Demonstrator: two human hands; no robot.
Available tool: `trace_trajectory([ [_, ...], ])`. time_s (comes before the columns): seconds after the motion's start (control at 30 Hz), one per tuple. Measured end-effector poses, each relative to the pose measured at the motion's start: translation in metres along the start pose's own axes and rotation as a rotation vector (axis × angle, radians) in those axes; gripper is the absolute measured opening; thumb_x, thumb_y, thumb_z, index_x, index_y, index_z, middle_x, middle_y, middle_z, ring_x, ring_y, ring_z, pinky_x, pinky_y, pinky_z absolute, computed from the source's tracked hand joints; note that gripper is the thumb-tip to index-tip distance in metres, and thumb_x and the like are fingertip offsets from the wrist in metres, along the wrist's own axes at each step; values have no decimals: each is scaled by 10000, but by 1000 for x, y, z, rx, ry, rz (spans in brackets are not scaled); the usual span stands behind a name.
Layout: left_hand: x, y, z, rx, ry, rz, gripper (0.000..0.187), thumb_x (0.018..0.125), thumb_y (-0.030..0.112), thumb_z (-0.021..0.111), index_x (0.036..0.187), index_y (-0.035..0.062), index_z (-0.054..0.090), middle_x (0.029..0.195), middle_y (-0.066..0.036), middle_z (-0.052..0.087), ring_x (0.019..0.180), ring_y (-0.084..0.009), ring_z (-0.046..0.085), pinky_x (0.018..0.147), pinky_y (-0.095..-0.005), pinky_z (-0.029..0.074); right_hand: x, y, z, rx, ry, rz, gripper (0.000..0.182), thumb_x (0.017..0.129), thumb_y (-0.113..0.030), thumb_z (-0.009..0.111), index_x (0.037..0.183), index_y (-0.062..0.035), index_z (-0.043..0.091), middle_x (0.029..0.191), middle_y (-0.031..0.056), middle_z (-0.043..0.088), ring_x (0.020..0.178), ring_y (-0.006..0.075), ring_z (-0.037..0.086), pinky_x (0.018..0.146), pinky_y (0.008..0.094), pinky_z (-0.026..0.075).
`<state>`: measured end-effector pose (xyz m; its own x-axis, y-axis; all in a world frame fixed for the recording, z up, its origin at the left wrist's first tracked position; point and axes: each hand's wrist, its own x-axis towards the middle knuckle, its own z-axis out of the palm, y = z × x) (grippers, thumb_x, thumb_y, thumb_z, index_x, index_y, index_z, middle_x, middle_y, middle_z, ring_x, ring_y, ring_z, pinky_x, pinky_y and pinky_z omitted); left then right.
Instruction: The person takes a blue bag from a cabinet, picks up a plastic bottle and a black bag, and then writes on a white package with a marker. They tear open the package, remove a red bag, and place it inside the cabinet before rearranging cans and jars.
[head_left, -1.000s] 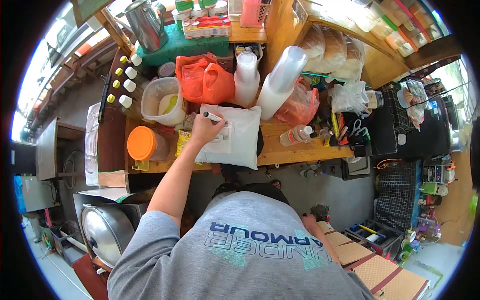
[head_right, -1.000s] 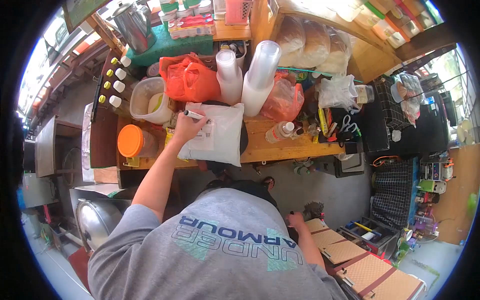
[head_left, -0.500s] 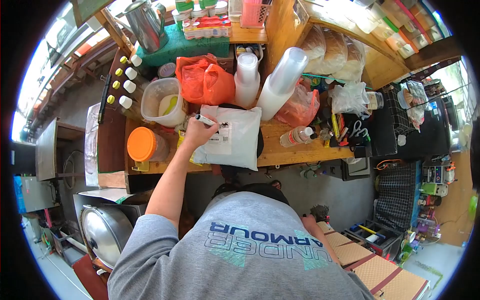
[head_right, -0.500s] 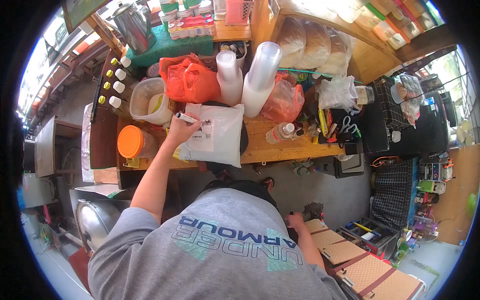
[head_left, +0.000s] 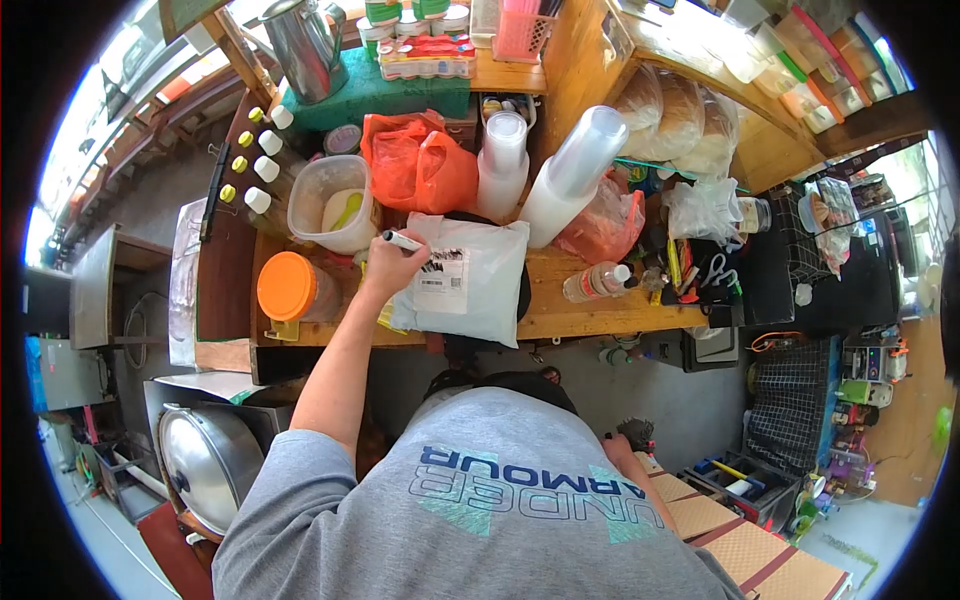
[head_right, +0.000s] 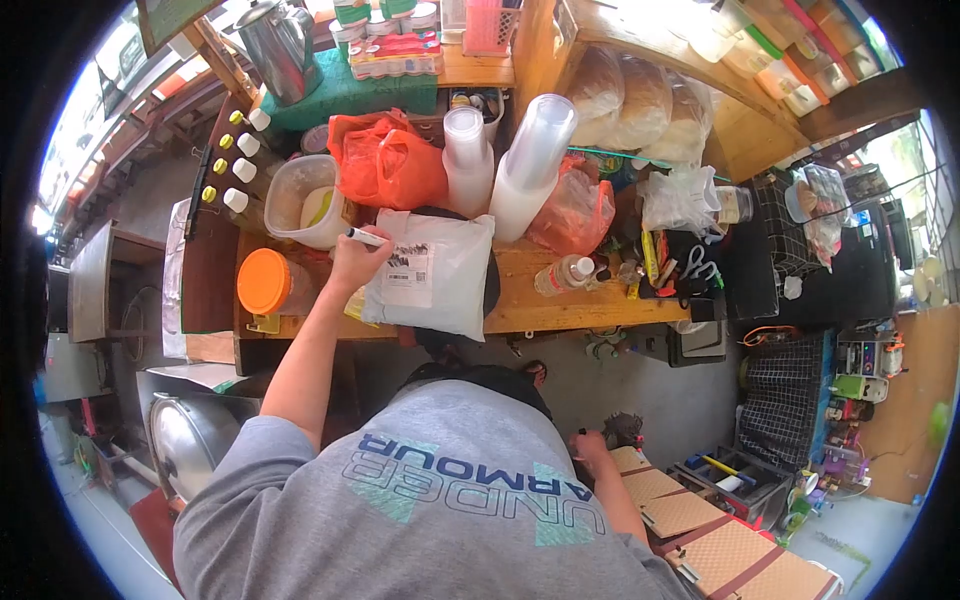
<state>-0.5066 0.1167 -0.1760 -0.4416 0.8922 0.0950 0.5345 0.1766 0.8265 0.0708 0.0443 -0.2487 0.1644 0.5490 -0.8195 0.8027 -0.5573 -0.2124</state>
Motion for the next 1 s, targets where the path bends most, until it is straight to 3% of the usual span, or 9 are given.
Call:
trace_trajectory([
  [0.33, -6, -1, 0, -66, -75, -34, 145, 809, 170, 729, 849, 33, 707, 677, -39, 672, 621, -95, 620, 601, -293, 509, 4, -6, -11, -47, -43, 16, 345, 787, -174, 687, 965, 122, 674, 886, 195, 673, 740, 284, 677, 583, 381, 601],
  [0.43, -5, -7, -2, 25, 88, 0, 148, 809, 168, 733, 860, 33, 704, 685, -41, 680, 630, -104, 638, 600, -300, 512, 5, -6, -10, -64, -50, 0, 339, 788, -169, 691, 959, 124, 670, 866, 194, 668, 737, 282, 676, 590, 381, 605],
  [0.53, -9, -5, -2, -59, -75, 14, 140, 813, 160, 730, 854, 30, 695, 676, -34, 674, 630, -101, 629, 600, -295, 507, 3, -10, -12, -74, -18, -7, 328, 787, -162, 693, 943, 125, 665, 833, 189, 658, 729, 282, 671, 587, 385, 602],
  [0.6, -11, -2, -4, -31, 115, -1, 130, 828, 150, 729, 855, 31, 684, 685, -8, 660, 644, -74, 600, 604, -272, 493, 14, 3, -10, -79, -17, -3, 325, 786, -160, 693, 935, 127, 661, 820, 187, 652, 725, 284, 668, 586, 389, 600],
  [0.67, -17, 2, -7, -75, 55, -16, 127, 832, 145, 729, 870, 34, 680, 704, 0, 655, 660, -68, 590, 613, -264, 488, 66, 58, -5, -861, -143, -650, 326, 781, -151, 697, 933, 134, 652, 823, 194, 644, 735, 293, 665, 591, 402, 602],
  [0.7, -21, 3, -6, -123, -6, -29, 125, 837, 140, 728, 885, 37, 676, 723, 8, 650, 675, -63, 580, 621, -255, 484, 52, 44, -6, -860, -145, -648, 326, 781, -151, 697, 933, 134, 652, 823, 194, 644, 735, 293, 665, 591, 402, 602],
  [0.77, -32, 3, -3, -146, -68, -48, 134, 841, 144, 730, 906, 41, 673, 743, 11, 648, 693, -62, 580, 631, -252, 483, 9, -5, -8, -49, -82, -11, 326, 777, -144, 698, 949, 130, 657, 831, 201, 647, 768, 303, 668, 604, 416, 607],
  [0.9, -47, -2, 11, -176, -146, -69, 168, 847, 166, 742, 946, 51, 671, 786, 19, 646, 732, -69, 577, 660, -248, 486, 37, 21, 1, -27, -94, -50, 314, 778, -139, 696, 946, 123, 662, 803, 200, 647, 758, 306, 669, 597, 419, 604],
  [1.0, -49, 8, 21, -155, -150, -12, 178, 850, 180, 748, 952, 52, 679, 796, 11, 670, 732, -81, 600, 666, -265, 500, 57, 43, 7, -158, -134, -267, 296, 784, -138, 689, 933, 117, 671, 793, 190, 647, 723, 298, 665, 586, 412, 603],
])
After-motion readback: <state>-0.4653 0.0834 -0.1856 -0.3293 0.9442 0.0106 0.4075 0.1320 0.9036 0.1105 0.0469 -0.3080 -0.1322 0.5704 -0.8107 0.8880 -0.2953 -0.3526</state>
